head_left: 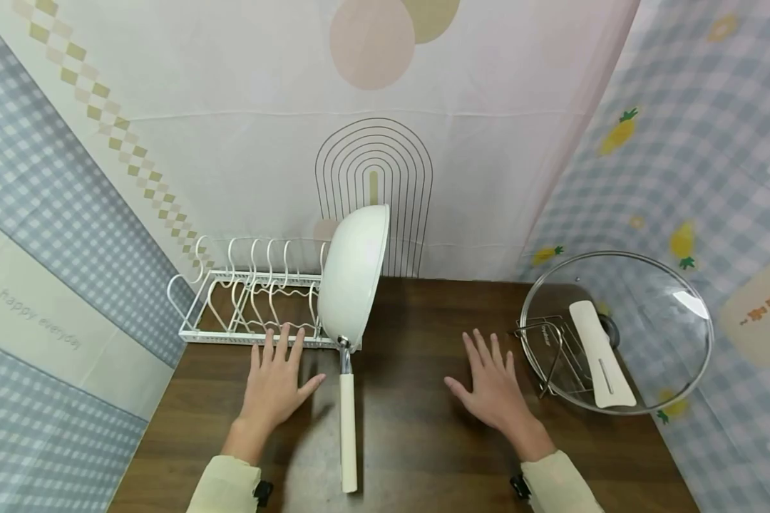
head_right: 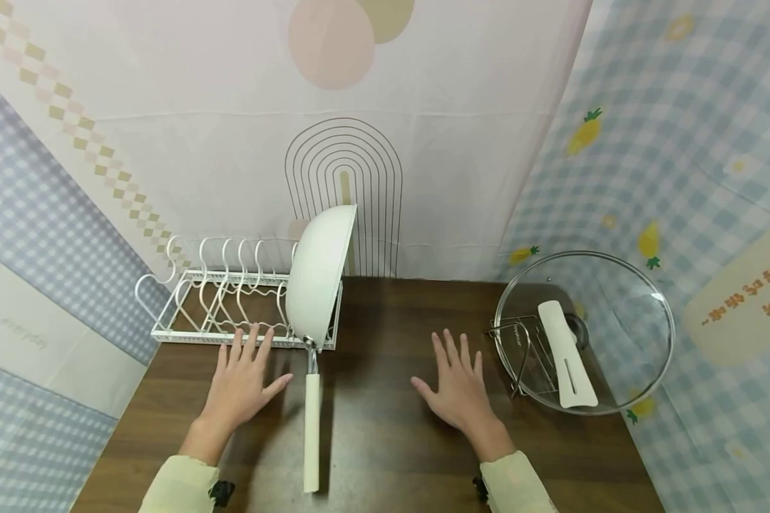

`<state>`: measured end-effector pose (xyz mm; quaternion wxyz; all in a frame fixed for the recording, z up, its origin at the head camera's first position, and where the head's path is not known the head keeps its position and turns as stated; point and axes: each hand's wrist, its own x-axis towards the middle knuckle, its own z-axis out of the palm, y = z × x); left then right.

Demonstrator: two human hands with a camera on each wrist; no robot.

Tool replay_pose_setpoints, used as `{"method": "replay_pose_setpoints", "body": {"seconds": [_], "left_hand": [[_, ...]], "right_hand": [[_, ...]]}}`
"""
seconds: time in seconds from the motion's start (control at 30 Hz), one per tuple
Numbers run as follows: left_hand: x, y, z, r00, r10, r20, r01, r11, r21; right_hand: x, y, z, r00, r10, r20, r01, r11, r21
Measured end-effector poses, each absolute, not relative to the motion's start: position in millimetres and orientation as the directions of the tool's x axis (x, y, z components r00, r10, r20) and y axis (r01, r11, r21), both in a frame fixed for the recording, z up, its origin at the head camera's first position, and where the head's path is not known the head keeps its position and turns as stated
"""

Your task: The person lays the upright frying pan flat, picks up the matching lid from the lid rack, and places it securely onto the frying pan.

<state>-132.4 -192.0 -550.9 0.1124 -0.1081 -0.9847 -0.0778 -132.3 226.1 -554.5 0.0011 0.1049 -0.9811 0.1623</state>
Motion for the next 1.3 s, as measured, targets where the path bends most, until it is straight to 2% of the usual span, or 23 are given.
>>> {"method": "replay_pose_setpoints", "body": {"seconds": [0.5,0.93,1.1,1.3], "left_hand": [[-133,-189,-540,-0.966,0.221,0.133,0.239,0.96,0.144],[-130,-189,-538,-0.964,0.226,0.139,0.252,0.943,0.216],[-126,-189,-539,-0.964,0.224,0.144,0.257,0.926,0.277],[-122,-189,-541,-0.97,0.206,0.13,0.242,0.88,0.409]], "right_hand": [[-127,213,-542,-0.966,-0.259,-0.003,-0.228,0.855,-0.466],[-123,206,-537,-0.941,-0.324,-0.099,-0.192,0.75,-0.633],[-122,204,-537,-0.931,-0.35,-0.104,-0.195,0.717,-0.669],[-118,196,-535,-0.921,-0.37,-0.125,-0.159,0.647,-0.746]]}}
